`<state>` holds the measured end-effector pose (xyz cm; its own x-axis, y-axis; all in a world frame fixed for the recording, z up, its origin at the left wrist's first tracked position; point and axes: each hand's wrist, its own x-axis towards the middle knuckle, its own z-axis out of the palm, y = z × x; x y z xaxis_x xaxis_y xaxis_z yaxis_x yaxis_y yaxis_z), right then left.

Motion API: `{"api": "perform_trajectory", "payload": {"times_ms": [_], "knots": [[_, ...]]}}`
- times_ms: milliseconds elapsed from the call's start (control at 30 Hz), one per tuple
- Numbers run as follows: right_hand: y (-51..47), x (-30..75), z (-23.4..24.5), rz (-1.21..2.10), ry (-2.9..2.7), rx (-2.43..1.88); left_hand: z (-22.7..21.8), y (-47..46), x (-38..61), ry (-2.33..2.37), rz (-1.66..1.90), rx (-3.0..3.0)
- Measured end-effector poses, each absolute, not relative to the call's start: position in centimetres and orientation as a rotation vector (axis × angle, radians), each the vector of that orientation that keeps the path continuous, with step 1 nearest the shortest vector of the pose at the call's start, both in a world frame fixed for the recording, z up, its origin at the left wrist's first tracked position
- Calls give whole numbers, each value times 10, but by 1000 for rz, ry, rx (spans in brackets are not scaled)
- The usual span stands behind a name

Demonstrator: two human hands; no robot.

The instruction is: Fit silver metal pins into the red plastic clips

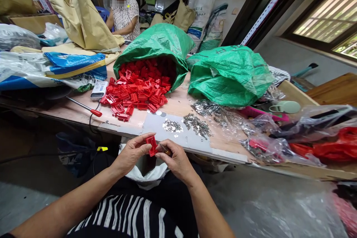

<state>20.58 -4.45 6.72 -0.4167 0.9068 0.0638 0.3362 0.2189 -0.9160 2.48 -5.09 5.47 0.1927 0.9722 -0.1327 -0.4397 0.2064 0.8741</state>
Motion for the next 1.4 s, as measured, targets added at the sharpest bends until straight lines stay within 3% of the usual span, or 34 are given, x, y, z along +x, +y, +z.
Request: {"api": "perform_trajectory", "payload": {"times_ms": [233, 567, 1100, 1400], "knots": [[-41, 222, 59, 1172, -1792, -1229, 48, -54, 25, 816, 1131, 774], [-13, 290, 30, 452, -1803, -1760, 40, -56, 26, 868, 1140, 805], [-2, 265, 34, 417, -1919, -1649, 16, -25, 24, 1126, 1170, 1399], [0, 342, 36, 238, -1689, -2039, 18, -33, 21, 1143, 1154, 1346]]}}
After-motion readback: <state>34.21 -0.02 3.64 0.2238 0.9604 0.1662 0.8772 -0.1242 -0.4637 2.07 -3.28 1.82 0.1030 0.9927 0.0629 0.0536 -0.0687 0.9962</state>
